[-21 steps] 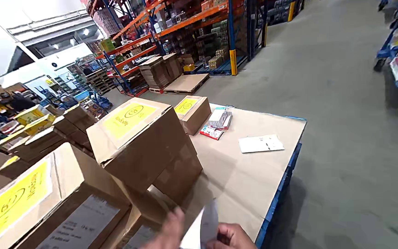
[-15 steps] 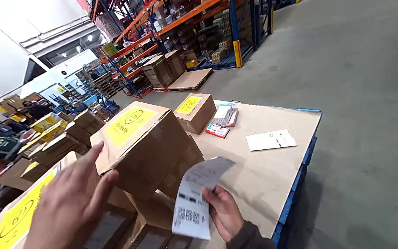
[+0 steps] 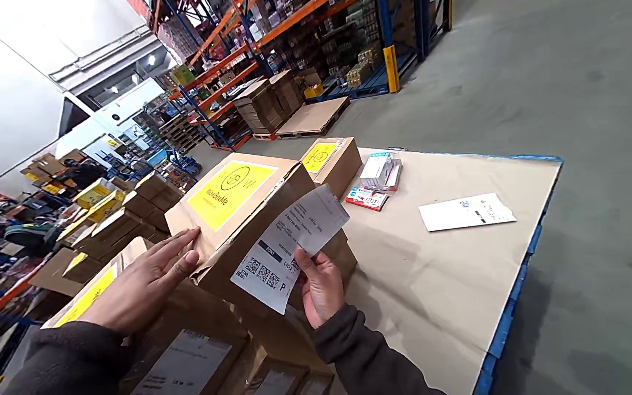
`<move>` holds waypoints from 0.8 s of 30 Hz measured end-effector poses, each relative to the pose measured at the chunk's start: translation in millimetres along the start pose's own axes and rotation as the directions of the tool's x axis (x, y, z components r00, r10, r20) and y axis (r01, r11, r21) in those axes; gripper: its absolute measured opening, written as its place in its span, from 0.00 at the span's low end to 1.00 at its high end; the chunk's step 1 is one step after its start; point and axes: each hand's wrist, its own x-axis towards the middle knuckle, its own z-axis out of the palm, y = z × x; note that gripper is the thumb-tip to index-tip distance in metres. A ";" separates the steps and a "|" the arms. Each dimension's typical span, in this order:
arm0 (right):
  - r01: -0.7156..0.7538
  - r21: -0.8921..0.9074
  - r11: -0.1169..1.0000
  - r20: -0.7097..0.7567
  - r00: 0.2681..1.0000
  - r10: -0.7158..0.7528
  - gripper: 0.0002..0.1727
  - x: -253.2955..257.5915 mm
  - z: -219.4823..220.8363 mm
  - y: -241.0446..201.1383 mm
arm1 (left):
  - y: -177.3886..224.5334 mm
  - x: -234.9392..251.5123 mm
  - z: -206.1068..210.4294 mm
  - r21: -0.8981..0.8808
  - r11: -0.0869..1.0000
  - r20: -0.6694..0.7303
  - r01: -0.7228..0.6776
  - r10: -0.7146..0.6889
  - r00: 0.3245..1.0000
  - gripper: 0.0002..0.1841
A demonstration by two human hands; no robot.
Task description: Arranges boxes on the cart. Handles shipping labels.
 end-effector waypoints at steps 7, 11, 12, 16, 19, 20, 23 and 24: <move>-0.053 -0.262 0.964 -0.129 0.991 0.020 0.11 7.7 13.5 -6.6 | 0.8 2.1 3.3 0.009 0.999 -0.023 -0.034 0.035 0.999 0.45; -0.104 -0.537 0.837 -0.163 0.987 0.018 0.20 17.5 17.8 -19.1 | 0.2 6.0 6.6 0.010 0.998 -0.039 -0.069 0.070 0.997 0.46; -0.110 -0.615 0.781 -0.143 0.989 0.027 0.22 20.4 16.7 -22.7 | -0.1 6.8 7.4 0.016 0.997 -0.037 -0.073 0.073 0.997 0.46; -0.104 -0.952 0.289 -0.071 0.990 0.120 0.36 28.7 11.7 -52.1 | -1.3 8.5 8.3 0.036 0.997 -0.026 -0.064 0.065 0.998 0.45; 0.028 -1.000 0.011 0.028 0.998 -0.054 0.36 14.8 -4.0 -67.4 | 4.5 6.9 7.7 0.032 0.997 -0.020 -0.064 0.065 0.998 0.43; 0.138 -0.990 0.021 0.132 0.975 -0.180 0.36 11.2 -12.1 -65.5 | 5.3 6.5 7.1 0.030 0.998 -0.022 -0.059 0.060 0.998 0.43; 0.478 -0.878 0.037 0.399 0.772 -0.495 0.51 31.5 -10.1 -42.7 | -1.1 7.0 8.2 0.036 0.998 -0.033 -0.056 0.057 0.998 0.45; 0.523 -0.851 0.045 0.421 0.731 -0.537 0.54 44.5 6.1 -37.0 | -3.9 8.7 9.0 0.044 0.997 -0.038 -0.065 0.067 0.997 0.45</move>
